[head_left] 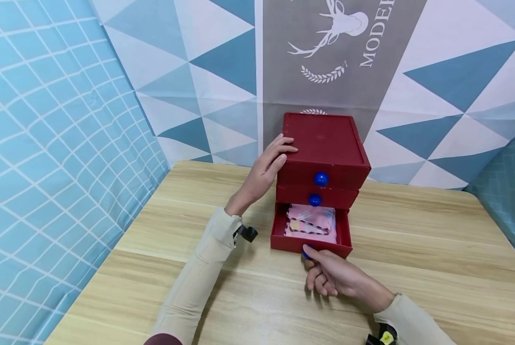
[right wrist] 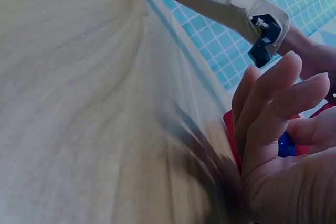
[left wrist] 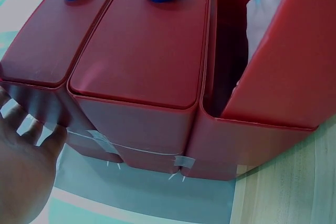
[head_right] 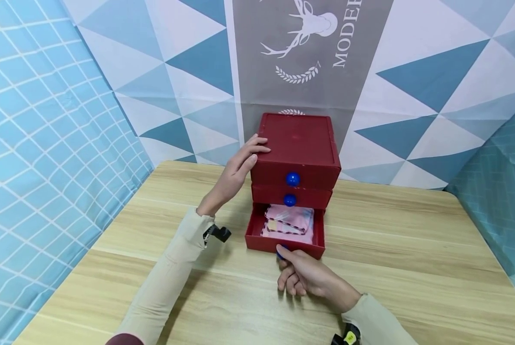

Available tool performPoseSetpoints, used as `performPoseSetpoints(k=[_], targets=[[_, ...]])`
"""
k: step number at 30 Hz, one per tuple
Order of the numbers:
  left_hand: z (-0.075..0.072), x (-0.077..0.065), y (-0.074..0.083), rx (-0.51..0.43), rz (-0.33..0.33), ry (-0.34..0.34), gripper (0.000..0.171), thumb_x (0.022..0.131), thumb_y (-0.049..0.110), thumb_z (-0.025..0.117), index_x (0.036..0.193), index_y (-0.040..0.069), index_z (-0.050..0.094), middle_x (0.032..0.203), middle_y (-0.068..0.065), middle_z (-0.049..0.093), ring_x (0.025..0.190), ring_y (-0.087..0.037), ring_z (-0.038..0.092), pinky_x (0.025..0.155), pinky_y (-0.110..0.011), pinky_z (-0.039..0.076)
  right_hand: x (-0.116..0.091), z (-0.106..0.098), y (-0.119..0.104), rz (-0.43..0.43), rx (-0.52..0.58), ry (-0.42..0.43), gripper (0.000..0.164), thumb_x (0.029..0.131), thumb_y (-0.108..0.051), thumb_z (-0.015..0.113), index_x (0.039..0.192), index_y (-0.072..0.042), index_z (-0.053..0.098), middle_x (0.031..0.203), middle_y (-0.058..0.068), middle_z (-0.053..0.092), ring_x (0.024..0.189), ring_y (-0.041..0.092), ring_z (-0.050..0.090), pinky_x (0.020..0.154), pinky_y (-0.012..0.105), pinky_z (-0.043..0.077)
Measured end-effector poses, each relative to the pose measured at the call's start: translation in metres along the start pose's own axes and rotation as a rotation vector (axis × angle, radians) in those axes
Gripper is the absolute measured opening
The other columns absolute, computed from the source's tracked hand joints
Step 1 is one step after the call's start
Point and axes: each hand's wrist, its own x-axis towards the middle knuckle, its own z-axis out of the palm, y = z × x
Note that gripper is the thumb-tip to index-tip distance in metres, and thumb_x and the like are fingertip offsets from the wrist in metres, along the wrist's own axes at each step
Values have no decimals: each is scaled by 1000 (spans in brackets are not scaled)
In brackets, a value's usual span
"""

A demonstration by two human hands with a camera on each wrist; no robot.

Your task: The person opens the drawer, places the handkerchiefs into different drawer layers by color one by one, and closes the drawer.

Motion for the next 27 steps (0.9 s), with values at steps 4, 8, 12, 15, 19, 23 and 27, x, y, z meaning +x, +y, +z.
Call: performPoseSetpoints(k=[4, 8, 12, 15, 19, 23, 27], targets=[[-1, 0, 0, 1, 4, -1, 32, 104, 6, 40, 127, -7, 57, 147, -26, 42, 149, -43, 17, 123, -38, 16, 2, -3, -4, -25, -11, 44, 49, 103, -56, 38, 85, -11, 43, 67, 3, 69, 46, 8, 58, 36, 17, 40], [-1, 0, -1, 5, -14, -8, 32, 105, 7, 39, 128, -6, 57, 148, -24, 42, 150, -39, 16, 123, -37, 15, 5, -11, -8, -65, -32, 106, 49, 103, -56, 38, 85, -10, 41, 64, 3, 67, 44, 9, 56, 36, 17, 38], [-1, 0, 0, 5, -11, -9, 32, 104, 7, 39, 127, -6, 57, 148, -25, 42, 150, -39, 16, 123, -37, 15, 12, -18, -13, -69, -55, 133, 49, 103, -56, 39, 86, -10, 41, 64, 4, 67, 44, 9, 56, 37, 18, 38], [-1, 0, 1, -3, -1, -8, 32, 104, 4, 39, 127, -7, 57, 148, -26, 42, 150, -41, 16, 123, -37, 15, 17, -24, -17, -69, -72, 146, 49, 103, -56, 39, 86, -10, 41, 64, 4, 67, 44, 9, 56, 37, 18, 38], [-1, 0, 1, -4, -3, -8, 32, 104, 4, 39, 128, -7, 57, 148, -26, 41, 150, -41, 16, 123, -36, 15, 23, -33, -25, -81, -105, 130, 49, 104, -55, 38, 86, -9, 42, 65, 4, 68, 42, 8, 53, 35, 17, 36], [-1, 0, 1, -6, -1, -9, 32, 104, 4, 39, 127, -8, 57, 148, -27, 42, 150, -42, 16, 123, -38, 14, 29, -44, -33, -99, -126, 76, 48, 106, -51, 35, 85, -8, 44, 64, 3, 68, 38, 5, 49, 33, 16, 33], [-1, -1, 1, -6, -11, -7, 32, 104, 5, 39, 127, -7, 57, 148, -26, 42, 150, -41, 16, 123, -37, 15, 34, -52, -39, -114, -124, 44, 47, 107, -48, 34, 86, -7, 45, 64, 3, 66, 36, 4, 46, 33, 16, 31]])
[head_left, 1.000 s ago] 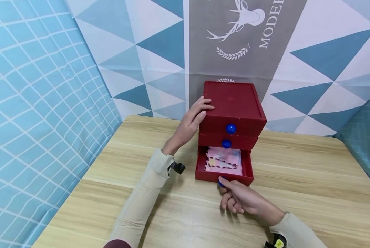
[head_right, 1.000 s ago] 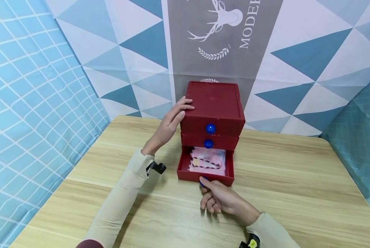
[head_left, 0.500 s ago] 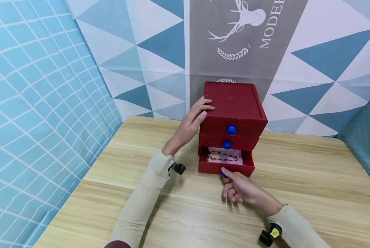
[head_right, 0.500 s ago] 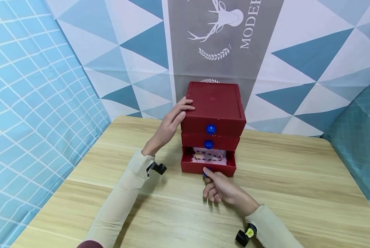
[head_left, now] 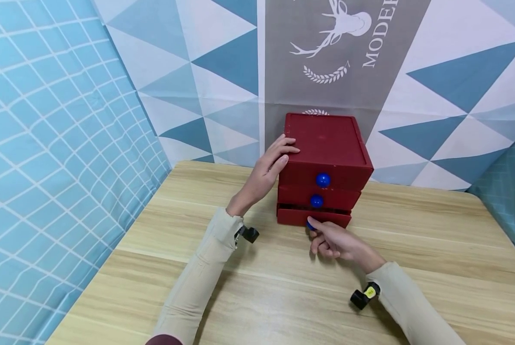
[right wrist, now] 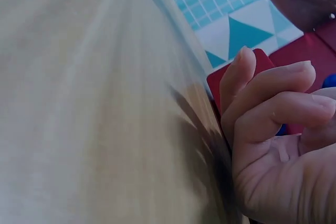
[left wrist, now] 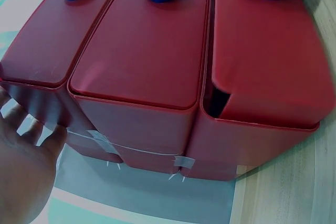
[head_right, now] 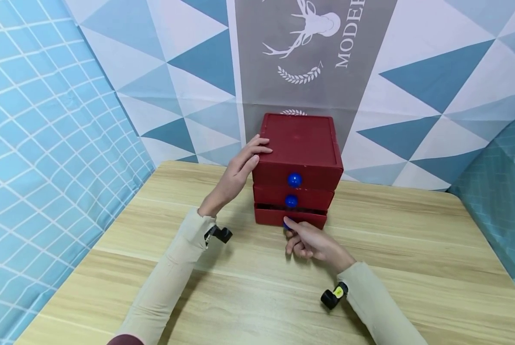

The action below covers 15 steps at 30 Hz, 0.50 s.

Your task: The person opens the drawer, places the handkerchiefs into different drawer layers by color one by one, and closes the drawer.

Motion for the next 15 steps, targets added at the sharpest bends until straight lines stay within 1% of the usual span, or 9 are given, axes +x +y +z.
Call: performPoseSetpoints(k=[3, 6, 9, 11, 12, 14, 15], targets=[[0, 0, 0, -3, 0, 1, 31, 104, 6, 40, 127, -7, 57, 148, -25, 42, 150, -41, 16, 123, -36, 15, 4, -4, -3, -7, 6, 14, 46, 107, -47, 35, 89, -6, 46, 64, 3, 66, 36, 5, 45, 33, 16, 31], [0, 0, -1, -7, 16, 3, 31, 104, 4, 39, 126, -8, 57, 148, -27, 42, 149, -43, 16, 123, -38, 16, 8, -6, -6, -13, 6, 37, 46, 107, -47, 36, 94, -5, 46, 65, 4, 66, 35, 5, 44, 33, 17, 31], [0, -1, -1, -4, 14, 4, 31, 104, 4, 39, 126, -8, 57, 148, -27, 42, 149, -43, 16, 123, -37, 16, 10, -8, -7, -18, -4, 57, 47, 107, -47, 36, 97, -3, 47, 65, 5, 65, 36, 5, 44, 33, 16, 32], [0, -1, -1, -4, 3, 3, 31, 104, 5, 39, 126, -8, 56, 148, -26, 42, 150, -40, 16, 123, -37, 16, 11, -7, -6, -17, -3, 86, 49, 106, -48, 38, 100, 0, 48, 65, 5, 63, 36, 6, 43, 33, 16, 31], [0, -1, -2, -7, 5, 5, 31, 104, 4, 39, 126, -8, 57, 148, -27, 41, 150, -41, 16, 123, -37, 16, 10, -7, -5, -15, -4, 103, 52, 105, -49, 39, 102, 1, 49, 65, 4, 62, 36, 5, 42, 33, 16, 31], [0, -1, -5, -7, -1, 1, 32, 104, 6, 39, 127, -7, 57, 149, -25, 41, 150, -40, 16, 123, -37, 15, 8, -5, -2, -11, -3, 152, 56, 103, -52, 43, 107, 3, 51, 64, 3, 60, 36, 5, 41, 33, 16, 30], [1, 0, -7, 7, -17, -6, 32, 105, 7, 39, 128, -6, 57, 151, -24, 40, 151, -37, 15, 123, -37, 15, 6, -5, 0, -11, -8, 178, 59, 103, -53, 44, 110, 4, 52, 64, 2, 59, 36, 5, 40, 33, 16, 30]])
